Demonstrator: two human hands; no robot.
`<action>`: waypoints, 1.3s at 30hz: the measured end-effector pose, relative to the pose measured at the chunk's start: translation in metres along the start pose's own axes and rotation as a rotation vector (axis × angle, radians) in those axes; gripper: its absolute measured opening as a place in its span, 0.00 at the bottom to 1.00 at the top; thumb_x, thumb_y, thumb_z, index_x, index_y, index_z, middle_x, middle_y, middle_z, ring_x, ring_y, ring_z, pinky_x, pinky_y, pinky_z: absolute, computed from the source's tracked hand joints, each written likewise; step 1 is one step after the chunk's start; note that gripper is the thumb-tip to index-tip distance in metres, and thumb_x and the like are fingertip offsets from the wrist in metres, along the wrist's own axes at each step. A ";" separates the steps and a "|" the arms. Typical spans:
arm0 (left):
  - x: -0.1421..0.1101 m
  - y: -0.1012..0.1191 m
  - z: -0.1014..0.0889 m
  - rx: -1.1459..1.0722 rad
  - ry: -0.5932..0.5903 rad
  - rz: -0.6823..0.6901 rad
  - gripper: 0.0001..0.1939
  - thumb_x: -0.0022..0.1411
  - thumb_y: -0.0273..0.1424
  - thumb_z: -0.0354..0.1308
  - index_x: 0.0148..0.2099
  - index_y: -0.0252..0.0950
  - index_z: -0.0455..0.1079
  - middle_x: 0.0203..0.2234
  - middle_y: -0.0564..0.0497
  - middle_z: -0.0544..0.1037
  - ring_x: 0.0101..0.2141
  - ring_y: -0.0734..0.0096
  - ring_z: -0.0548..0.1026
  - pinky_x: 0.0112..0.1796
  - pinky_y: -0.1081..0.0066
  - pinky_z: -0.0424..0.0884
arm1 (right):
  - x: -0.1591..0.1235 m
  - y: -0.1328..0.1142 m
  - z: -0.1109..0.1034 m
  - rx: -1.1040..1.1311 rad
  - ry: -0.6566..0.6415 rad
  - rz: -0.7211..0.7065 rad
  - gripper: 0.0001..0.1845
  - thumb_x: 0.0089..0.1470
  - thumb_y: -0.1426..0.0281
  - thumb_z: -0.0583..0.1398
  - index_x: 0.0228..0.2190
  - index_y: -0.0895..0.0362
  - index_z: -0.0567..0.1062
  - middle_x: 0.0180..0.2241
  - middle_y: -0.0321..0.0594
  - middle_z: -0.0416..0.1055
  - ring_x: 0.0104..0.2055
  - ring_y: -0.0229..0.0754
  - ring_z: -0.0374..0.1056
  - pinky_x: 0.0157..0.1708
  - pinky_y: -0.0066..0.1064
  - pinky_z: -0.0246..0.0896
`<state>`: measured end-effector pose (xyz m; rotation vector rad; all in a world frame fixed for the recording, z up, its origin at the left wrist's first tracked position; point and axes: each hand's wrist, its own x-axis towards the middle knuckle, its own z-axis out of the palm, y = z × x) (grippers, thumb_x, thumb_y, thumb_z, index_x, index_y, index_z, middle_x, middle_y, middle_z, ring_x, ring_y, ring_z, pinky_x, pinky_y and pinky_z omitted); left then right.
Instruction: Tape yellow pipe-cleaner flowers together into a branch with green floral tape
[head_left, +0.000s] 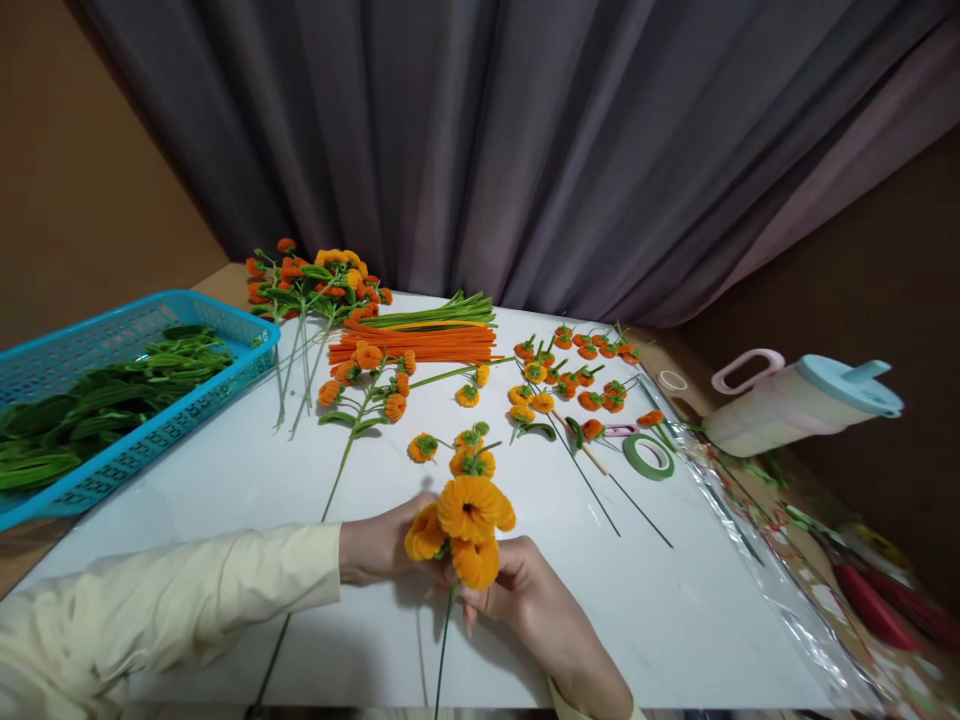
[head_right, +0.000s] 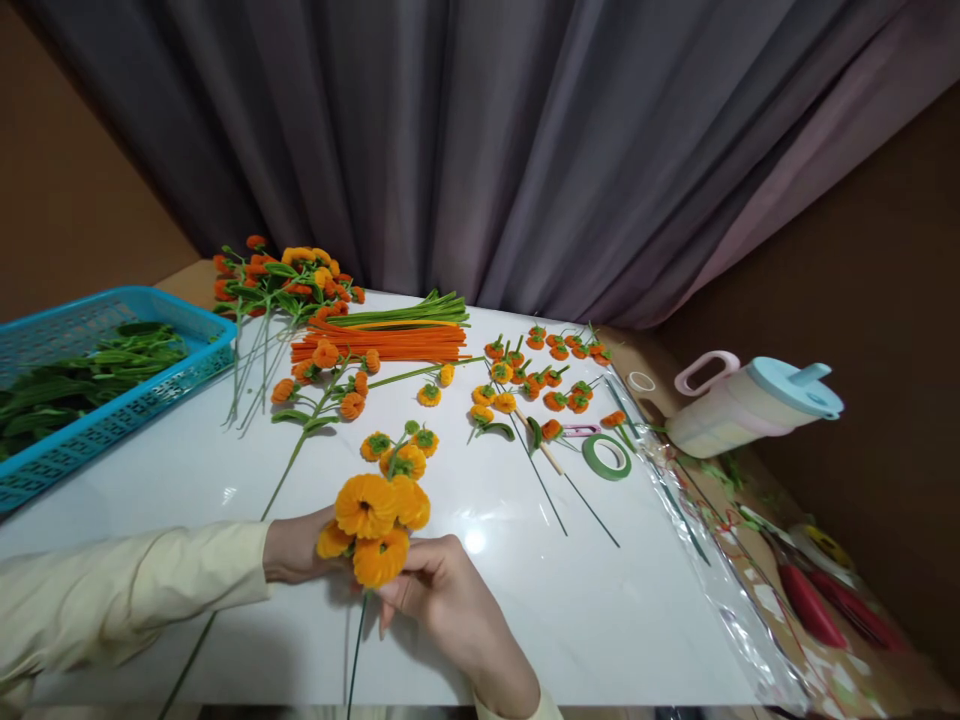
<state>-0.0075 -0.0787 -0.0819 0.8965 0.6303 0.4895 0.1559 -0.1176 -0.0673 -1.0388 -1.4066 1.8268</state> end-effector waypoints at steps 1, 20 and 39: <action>-0.001 0.000 0.001 -0.008 -0.010 -0.006 0.12 0.35 0.30 0.70 0.22 0.32 0.70 0.16 0.54 0.69 0.19 0.77 0.64 0.19 0.76 0.58 | 0.000 0.001 0.001 0.023 -0.013 0.001 0.20 0.48 0.55 0.63 0.20 0.60 0.77 0.19 0.37 0.67 0.22 0.37 0.62 0.27 0.27 0.58; -0.007 0.000 0.016 0.128 0.083 0.202 0.19 0.51 0.43 0.64 0.24 0.32 0.68 0.18 0.55 0.67 0.22 0.76 0.63 0.26 0.75 0.61 | -0.014 0.014 0.018 0.006 0.298 -0.066 0.22 0.53 0.55 0.58 0.22 0.62 0.74 0.13 0.33 0.60 0.13 0.29 0.48 0.15 0.22 0.42; -0.006 -0.015 0.004 0.156 0.039 0.117 0.22 0.56 0.47 0.57 0.29 0.30 0.71 0.22 0.51 0.71 0.25 0.73 0.65 0.28 0.73 0.61 | -0.015 0.026 0.025 -0.207 0.444 -0.153 0.22 0.57 0.61 0.53 0.16 0.58 0.64 0.13 0.31 0.54 0.15 0.32 0.50 0.16 0.24 0.44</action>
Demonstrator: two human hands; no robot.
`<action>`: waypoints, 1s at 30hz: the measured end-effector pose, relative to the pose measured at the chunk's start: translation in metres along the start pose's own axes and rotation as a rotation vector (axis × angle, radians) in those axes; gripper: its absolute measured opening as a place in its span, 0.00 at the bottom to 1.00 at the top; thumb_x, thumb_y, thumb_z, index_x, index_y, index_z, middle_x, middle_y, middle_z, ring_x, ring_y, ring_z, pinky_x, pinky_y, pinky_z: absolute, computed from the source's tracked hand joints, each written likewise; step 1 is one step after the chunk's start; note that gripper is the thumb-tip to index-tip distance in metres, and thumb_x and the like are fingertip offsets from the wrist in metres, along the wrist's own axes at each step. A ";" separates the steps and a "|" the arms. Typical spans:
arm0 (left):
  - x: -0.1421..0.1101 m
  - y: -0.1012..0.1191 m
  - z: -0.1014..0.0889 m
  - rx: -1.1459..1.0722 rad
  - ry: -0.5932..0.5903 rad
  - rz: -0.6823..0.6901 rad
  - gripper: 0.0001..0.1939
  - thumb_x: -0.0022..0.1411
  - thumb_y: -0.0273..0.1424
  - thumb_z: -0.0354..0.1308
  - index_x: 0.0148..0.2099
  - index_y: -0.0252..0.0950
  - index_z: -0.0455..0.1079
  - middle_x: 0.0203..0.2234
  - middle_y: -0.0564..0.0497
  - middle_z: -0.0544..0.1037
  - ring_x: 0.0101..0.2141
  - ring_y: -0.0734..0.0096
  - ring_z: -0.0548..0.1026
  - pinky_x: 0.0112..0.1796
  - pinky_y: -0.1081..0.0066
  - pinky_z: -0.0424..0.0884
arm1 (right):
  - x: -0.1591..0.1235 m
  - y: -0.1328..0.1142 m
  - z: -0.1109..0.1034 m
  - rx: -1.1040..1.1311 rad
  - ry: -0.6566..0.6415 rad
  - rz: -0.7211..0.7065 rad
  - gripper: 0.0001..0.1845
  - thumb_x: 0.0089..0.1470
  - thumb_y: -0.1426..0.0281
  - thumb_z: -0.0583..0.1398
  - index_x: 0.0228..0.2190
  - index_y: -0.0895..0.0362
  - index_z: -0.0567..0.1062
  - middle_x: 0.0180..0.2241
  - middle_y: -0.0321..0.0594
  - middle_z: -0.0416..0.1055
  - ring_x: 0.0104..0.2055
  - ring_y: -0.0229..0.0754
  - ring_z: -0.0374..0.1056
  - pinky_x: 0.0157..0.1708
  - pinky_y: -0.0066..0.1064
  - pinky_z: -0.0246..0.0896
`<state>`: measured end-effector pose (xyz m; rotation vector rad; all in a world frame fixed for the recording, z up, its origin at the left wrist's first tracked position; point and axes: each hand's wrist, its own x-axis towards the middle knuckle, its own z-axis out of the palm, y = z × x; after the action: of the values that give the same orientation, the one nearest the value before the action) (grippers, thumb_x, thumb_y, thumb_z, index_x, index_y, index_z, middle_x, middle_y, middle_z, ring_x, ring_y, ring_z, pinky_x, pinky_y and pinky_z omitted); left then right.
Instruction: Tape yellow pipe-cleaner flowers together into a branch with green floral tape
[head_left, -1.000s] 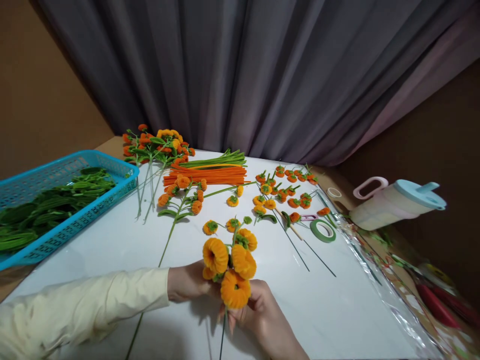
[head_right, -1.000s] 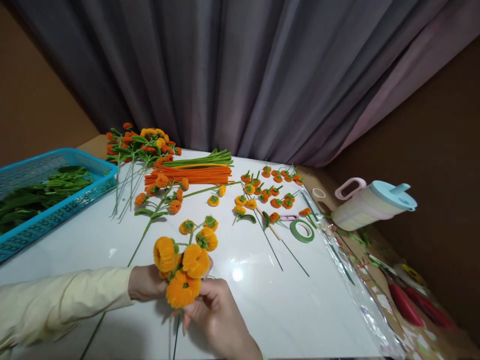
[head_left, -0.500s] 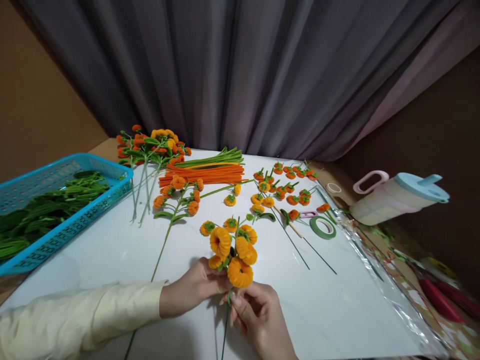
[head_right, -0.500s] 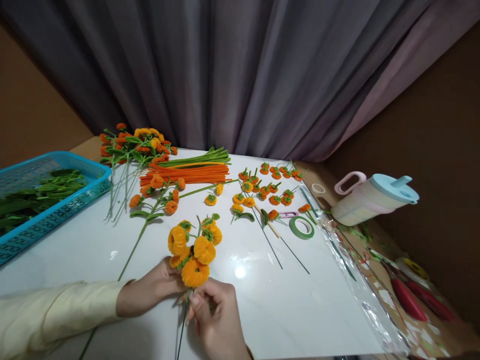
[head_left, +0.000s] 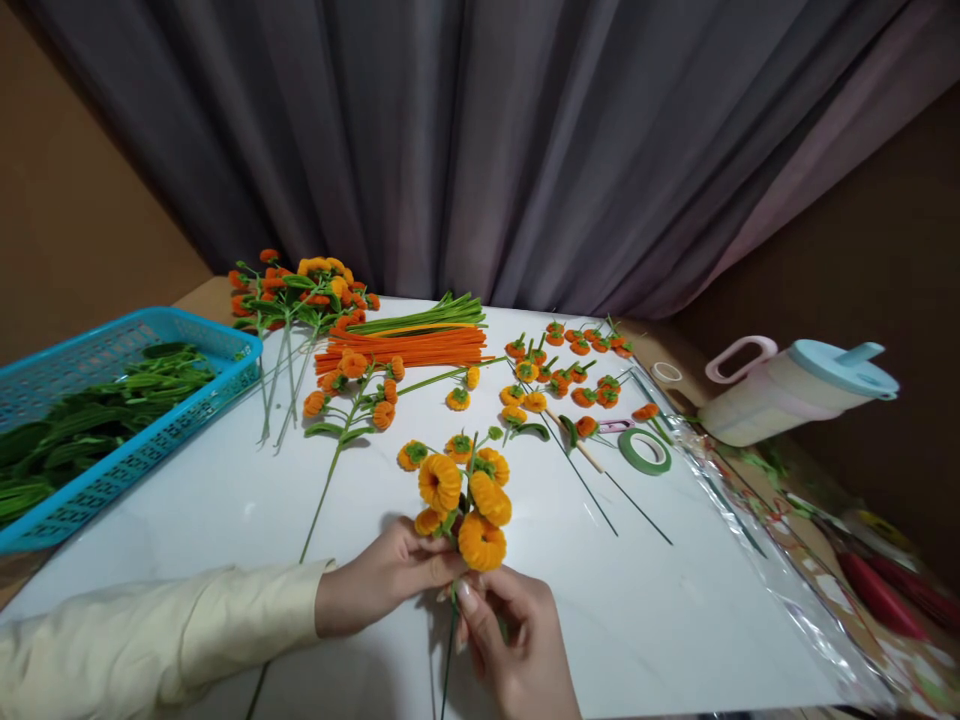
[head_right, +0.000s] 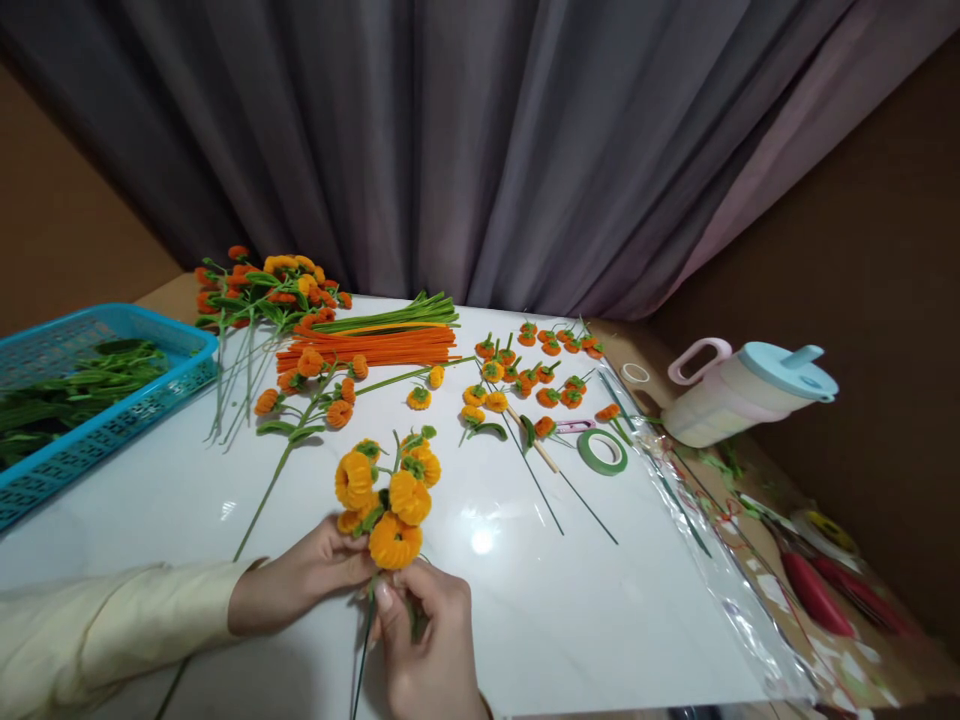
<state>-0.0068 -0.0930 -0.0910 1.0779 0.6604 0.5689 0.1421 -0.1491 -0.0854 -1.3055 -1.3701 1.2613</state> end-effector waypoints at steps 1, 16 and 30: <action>0.000 0.000 0.000 0.000 0.007 -0.007 0.22 0.55 0.47 0.58 0.29 0.29 0.71 0.21 0.51 0.70 0.25 0.74 0.65 0.28 0.73 0.61 | 0.000 0.000 -0.001 -0.005 -0.008 -0.002 0.22 0.57 0.61 0.53 0.16 0.58 0.63 0.13 0.31 0.54 0.15 0.32 0.50 0.16 0.24 0.45; 0.003 0.009 0.007 -0.126 -0.086 0.042 0.16 0.58 0.40 0.59 0.29 0.30 0.75 0.23 0.48 0.76 0.27 0.68 0.73 0.33 0.69 0.69 | 0.016 -0.002 -0.021 0.049 -0.183 0.016 0.16 0.54 0.68 0.56 0.17 0.60 0.70 0.18 0.36 0.64 0.19 0.34 0.59 0.21 0.23 0.53; 0.004 0.015 0.009 -0.058 -0.056 0.014 0.12 0.56 0.35 0.61 0.28 0.30 0.75 0.23 0.49 0.76 0.29 0.70 0.72 0.34 0.71 0.69 | 0.018 -0.006 -0.021 -0.069 -0.211 -0.107 0.18 0.55 0.71 0.53 0.14 0.59 0.63 0.18 0.34 0.60 0.22 0.34 0.56 0.24 0.24 0.50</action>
<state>0.0007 -0.0903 -0.0754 1.0414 0.5847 0.5651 0.1602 -0.1288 -0.0780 -1.1535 -1.6220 1.3179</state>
